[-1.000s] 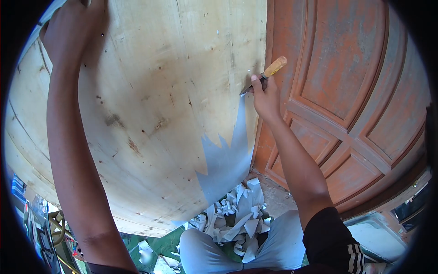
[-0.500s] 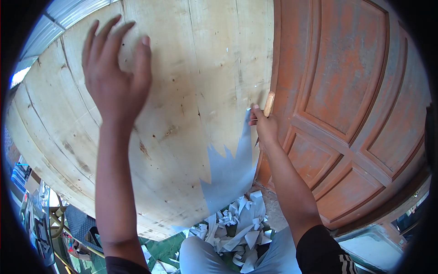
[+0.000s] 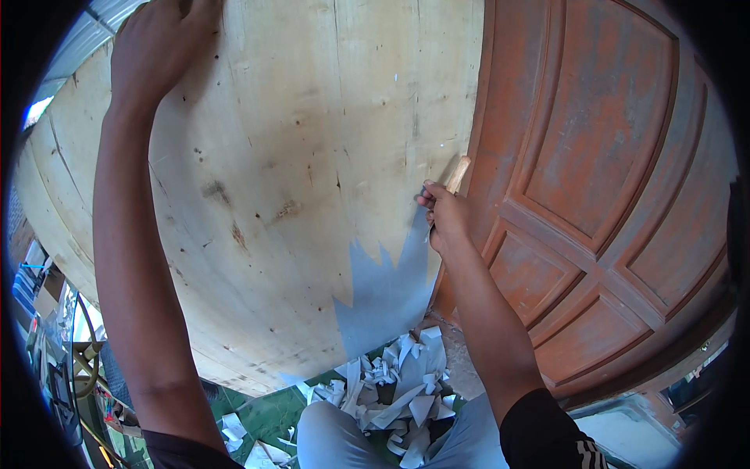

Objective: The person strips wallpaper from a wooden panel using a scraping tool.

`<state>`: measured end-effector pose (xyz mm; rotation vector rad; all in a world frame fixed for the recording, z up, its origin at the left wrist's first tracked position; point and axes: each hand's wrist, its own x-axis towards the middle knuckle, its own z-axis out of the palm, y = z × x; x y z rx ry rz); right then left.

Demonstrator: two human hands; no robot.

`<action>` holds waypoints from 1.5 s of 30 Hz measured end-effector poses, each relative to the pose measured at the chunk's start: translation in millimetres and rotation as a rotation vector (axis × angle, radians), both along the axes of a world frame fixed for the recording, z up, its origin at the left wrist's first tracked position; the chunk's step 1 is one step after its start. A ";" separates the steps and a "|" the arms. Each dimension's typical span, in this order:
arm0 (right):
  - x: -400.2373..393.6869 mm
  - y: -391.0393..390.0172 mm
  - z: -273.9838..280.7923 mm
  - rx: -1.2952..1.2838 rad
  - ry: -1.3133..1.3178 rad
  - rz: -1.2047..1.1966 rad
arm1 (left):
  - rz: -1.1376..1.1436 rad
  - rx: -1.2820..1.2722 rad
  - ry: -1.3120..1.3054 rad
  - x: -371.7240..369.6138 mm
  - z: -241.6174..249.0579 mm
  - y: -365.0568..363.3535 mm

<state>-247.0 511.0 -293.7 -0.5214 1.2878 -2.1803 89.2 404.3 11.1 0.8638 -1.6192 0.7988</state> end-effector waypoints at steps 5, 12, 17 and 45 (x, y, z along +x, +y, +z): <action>0.2 3.5 -25.3 -0.033 -0.006 0.024 | 0.103 -0.017 0.104 -32.5 -25.2 61.6; 8.3 14.3 -57.6 -0.028 0.013 0.004 | 0.149 -0.075 0.088 -34.0 -30.5 54.6; 16.8 30.0 -87.1 0.025 0.000 -0.010 | 0.069 -0.107 0.089 -34.3 -40.2 60.0; 26.1 74.7 -274.8 0.364 -0.049 -0.135 | -0.145 0.116 0.077 -53.0 -84.2 107.7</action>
